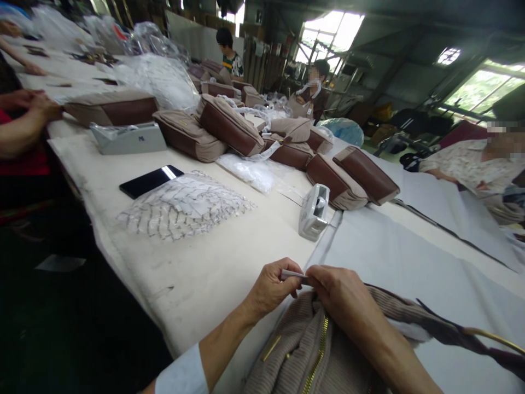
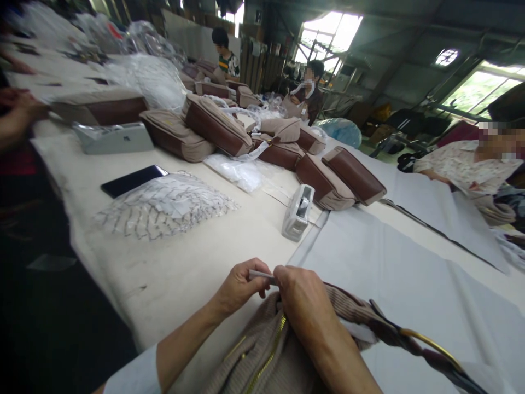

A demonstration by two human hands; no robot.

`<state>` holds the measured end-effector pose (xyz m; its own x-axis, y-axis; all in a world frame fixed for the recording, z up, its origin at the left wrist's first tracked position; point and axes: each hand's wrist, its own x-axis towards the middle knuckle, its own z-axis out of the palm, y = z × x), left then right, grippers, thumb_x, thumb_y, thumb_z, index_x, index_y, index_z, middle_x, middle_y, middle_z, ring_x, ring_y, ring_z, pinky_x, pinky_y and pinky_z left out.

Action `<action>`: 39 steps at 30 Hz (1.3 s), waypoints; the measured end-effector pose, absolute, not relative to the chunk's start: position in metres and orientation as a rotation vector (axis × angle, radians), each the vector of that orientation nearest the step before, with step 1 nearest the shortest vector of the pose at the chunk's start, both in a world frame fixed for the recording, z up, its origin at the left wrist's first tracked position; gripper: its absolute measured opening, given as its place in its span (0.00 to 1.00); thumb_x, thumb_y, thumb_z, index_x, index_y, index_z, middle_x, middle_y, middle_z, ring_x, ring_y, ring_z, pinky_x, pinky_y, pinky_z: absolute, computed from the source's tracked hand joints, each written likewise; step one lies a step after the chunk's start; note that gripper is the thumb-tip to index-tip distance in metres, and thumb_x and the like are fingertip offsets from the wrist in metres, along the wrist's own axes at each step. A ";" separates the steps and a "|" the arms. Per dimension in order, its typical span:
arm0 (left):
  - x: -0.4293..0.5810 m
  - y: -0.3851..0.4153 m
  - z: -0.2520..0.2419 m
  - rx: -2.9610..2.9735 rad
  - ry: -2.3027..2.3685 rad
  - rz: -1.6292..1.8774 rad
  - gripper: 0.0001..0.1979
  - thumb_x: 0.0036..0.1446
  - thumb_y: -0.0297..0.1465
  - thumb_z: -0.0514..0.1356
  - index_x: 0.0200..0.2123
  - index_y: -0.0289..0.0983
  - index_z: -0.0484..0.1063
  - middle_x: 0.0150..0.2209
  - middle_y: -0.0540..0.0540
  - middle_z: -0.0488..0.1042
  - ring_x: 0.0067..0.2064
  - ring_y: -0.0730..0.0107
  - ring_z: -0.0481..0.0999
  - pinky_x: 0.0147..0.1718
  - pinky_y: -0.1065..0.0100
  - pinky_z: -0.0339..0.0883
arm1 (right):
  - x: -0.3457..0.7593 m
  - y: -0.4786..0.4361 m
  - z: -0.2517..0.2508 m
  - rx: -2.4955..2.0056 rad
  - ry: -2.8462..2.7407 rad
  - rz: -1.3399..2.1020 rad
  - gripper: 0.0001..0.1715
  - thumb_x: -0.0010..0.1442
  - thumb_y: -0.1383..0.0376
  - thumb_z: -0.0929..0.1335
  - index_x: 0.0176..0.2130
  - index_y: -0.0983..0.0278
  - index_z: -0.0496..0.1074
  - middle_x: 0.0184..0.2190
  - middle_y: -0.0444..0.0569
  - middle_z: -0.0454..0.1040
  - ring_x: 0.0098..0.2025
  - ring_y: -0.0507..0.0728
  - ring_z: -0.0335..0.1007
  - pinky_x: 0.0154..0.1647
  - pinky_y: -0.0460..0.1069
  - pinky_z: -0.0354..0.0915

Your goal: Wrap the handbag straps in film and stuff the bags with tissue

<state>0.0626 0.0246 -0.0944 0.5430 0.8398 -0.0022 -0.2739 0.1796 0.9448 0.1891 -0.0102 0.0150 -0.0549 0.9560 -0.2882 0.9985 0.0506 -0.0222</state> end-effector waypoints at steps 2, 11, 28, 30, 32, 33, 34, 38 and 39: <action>0.066 0.021 -0.094 1.126 0.639 0.867 0.04 0.51 0.29 0.58 0.30 0.34 0.70 0.21 0.52 0.69 0.18 0.77 0.66 0.17 0.75 0.61 | 0.190 -0.011 0.017 2.013 2.089 -0.322 0.14 0.60 0.73 0.62 0.28 0.63 0.73 0.24 0.48 0.75 0.29 0.57 0.73 0.26 0.47 0.52; 0.070 0.013 -0.089 1.293 0.687 1.009 0.08 0.49 0.22 0.55 0.29 0.35 0.74 0.24 0.50 0.72 0.26 0.73 0.69 0.28 0.72 0.63 | 0.205 -0.004 0.023 2.103 2.267 -0.625 0.17 0.61 0.71 0.60 0.39 0.63 0.76 0.36 0.50 0.78 0.38 0.56 0.74 0.38 0.46 0.62; 0.050 0.023 -0.088 1.325 0.558 0.824 0.11 0.54 0.30 0.53 0.39 0.34 0.69 0.26 0.50 0.72 0.23 0.74 0.71 0.25 0.71 0.66 | 0.192 -0.003 0.013 1.782 2.115 -0.511 0.14 0.56 0.78 0.61 0.39 0.69 0.71 0.36 0.55 0.75 0.39 0.59 0.70 0.37 0.48 0.57; 0.047 0.027 -0.083 1.233 0.611 0.677 0.12 0.55 0.37 0.54 0.36 0.33 0.69 0.25 0.50 0.71 0.22 0.74 0.70 0.23 0.72 0.65 | 0.189 -0.005 0.015 1.754 2.105 -0.504 0.16 0.53 0.79 0.61 0.39 0.69 0.71 0.36 0.55 0.74 0.40 0.59 0.69 0.37 0.48 0.57; 0.045 0.029 -0.077 1.261 0.683 0.604 0.15 0.52 0.40 0.59 0.31 0.32 0.71 0.24 0.50 0.71 0.21 0.75 0.69 0.21 0.73 0.64 | 0.188 -0.006 0.016 1.739 2.093 -0.487 0.16 0.54 0.80 0.60 0.39 0.70 0.71 0.37 0.55 0.74 0.40 0.59 0.69 0.39 0.49 0.58; 0.044 0.029 -0.074 1.304 0.709 0.590 0.14 0.51 0.40 0.61 0.30 0.32 0.72 0.24 0.50 0.71 0.21 0.75 0.69 0.20 0.74 0.63 | 0.187 -0.006 0.016 1.735 2.094 -0.481 0.16 0.54 0.80 0.60 0.40 0.70 0.71 0.37 0.55 0.74 0.40 0.59 0.68 0.39 0.49 0.58; 0.044 0.028 -0.072 1.351 0.729 0.581 0.14 0.51 0.39 0.61 0.31 0.32 0.73 0.23 0.51 0.71 0.21 0.76 0.68 0.20 0.74 0.62 | 0.187 -0.006 0.016 1.727 2.102 -0.477 0.16 0.55 0.80 0.60 0.40 0.70 0.71 0.37 0.55 0.74 0.40 0.59 0.68 0.40 0.50 0.59; 0.044 0.022 -0.066 1.627 0.814 0.657 0.05 0.50 0.29 0.59 0.28 0.34 0.74 0.22 0.52 0.71 0.25 0.75 0.70 0.26 0.75 0.60 | 0.182 -0.004 0.012 1.686 2.160 -0.449 0.16 0.55 0.80 0.60 0.40 0.70 0.71 0.37 0.55 0.74 0.41 0.60 0.68 0.42 0.51 0.62; 0.044 0.019 -0.066 1.682 0.839 0.698 0.04 0.50 0.27 0.58 0.28 0.34 0.73 0.23 0.52 0.72 0.27 0.74 0.70 0.27 0.74 0.59 | 0.180 -0.007 0.011 1.697 2.170 -0.435 0.16 0.55 0.79 0.61 0.40 0.70 0.72 0.36 0.55 0.74 0.41 0.61 0.68 0.43 0.52 0.63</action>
